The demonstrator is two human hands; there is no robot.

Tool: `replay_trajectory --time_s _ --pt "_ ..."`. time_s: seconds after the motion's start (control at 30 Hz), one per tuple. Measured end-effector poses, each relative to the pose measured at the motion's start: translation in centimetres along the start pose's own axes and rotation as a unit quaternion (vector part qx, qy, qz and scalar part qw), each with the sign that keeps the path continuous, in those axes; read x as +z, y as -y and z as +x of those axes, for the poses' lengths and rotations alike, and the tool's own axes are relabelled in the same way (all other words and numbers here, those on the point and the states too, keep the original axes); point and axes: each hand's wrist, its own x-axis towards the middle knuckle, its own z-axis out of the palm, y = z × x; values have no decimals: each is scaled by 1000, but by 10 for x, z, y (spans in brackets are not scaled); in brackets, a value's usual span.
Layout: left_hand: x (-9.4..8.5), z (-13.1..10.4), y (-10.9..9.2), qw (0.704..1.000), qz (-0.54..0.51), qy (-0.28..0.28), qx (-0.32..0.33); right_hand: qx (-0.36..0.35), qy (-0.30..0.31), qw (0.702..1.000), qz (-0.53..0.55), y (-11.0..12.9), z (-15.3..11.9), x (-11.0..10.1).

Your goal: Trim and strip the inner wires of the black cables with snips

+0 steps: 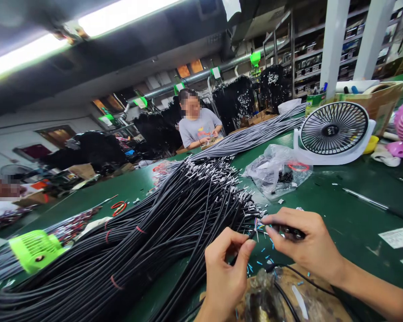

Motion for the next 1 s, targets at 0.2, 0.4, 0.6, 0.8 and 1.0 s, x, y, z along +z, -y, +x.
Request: replay_trajectory --time_s 0.2,0.4,0.6,0.8,1.0 --pt "0 -1 0 1000 2 -1 19 23 10 1000 -6 2 1 -1" --pt "1 -4 3 997 30 -15 76 67 50 996 14 5 2 2" --pt "1 -3 3 995 40 -23 93 69 53 996 30 7 2 2" --pt "0 -4 3 992 45 -21 117 56 48 997 23 5 1 1" --pt "1 -3 4 990 50 -14 128 146 74 984 65 6 3 3"
